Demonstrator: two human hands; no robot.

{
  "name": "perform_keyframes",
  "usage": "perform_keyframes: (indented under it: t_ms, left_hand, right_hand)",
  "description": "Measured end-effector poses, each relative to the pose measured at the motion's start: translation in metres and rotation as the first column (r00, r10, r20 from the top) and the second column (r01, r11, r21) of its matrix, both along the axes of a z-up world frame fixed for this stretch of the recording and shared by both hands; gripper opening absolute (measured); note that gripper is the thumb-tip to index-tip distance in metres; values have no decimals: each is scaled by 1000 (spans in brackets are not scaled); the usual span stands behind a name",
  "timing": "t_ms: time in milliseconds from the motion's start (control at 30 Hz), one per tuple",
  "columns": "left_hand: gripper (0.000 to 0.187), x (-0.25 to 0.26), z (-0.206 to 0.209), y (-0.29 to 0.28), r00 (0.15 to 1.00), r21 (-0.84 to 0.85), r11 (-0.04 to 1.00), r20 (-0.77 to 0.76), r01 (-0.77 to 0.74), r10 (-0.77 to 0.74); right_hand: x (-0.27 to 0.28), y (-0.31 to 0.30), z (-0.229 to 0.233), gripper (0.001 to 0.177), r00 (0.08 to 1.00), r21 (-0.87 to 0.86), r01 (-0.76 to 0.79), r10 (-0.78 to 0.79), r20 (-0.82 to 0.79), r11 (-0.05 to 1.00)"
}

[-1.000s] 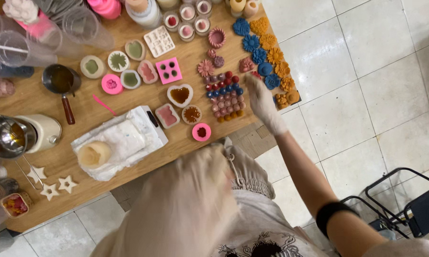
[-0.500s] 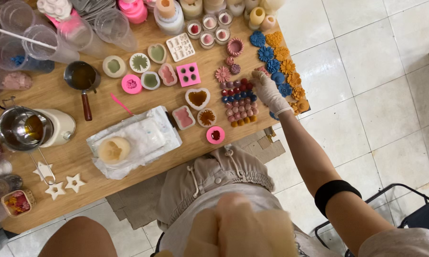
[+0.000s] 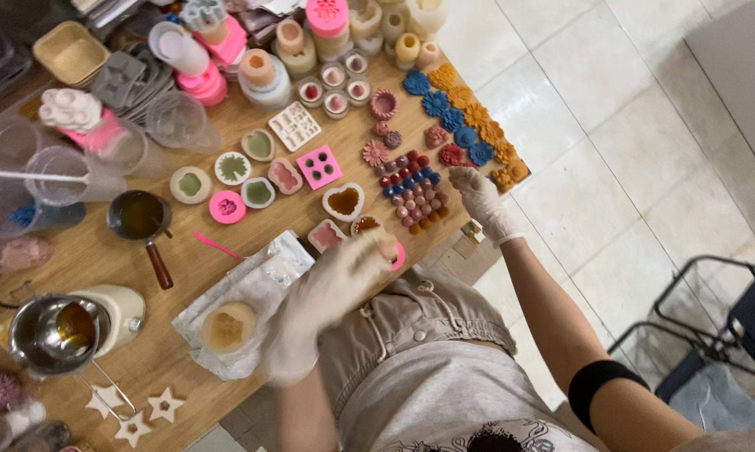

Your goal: The person removes a small heart-shaped wax flower and a pink bear-shaped wax figure from silicone molds, then uses a small spoon to pour melted wax from a metal pitcher into a hollowed-out candle core.

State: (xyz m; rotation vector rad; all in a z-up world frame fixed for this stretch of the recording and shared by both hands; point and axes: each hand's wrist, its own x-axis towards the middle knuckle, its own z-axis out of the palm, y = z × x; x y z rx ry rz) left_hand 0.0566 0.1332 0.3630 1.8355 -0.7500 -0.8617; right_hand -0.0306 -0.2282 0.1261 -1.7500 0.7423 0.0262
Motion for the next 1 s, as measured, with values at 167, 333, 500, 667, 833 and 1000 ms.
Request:
perform_keyframes:
  t_ms: [167, 333, 500, 667, 833, 1000]
  left_hand:
    - [36, -25, -212, -61, 481, -44, 736, -783, -676, 394]
    - [40, -46, -322, -86, 758, 109, 963, 641, -248, 123]
    - [59, -28, -351, -126, 366, 77, 591, -719, -803, 591]
    - [64, -18, -345, -133, 703, 237, 707, -115, -666, 702]
    - [70, -25, -326, -133, 682, 253, 707, -189, -661, 706]
    - [65, -21, -320, -144, 646, 299, 663, -169, -686, 745]
  right_hand:
    - [-1, 8, -22, 34, 996, -202, -56, 41, -75, 978]
    - [22, 9, -26, 33, 997, -95, -29, 22, -70, 995]
    - [39, -2, -24, 37, 975, -181, -155, 121, -186, 971]
    - [41, -9, -29, 37, 961, -155, -263, 245, -127, 952]
    - [37, -19, -29, 36, 955, -255, -295, 293, -46, 921]
    - [36, -24, -22, 34, 948, -183, -318, 313, -55, 930]
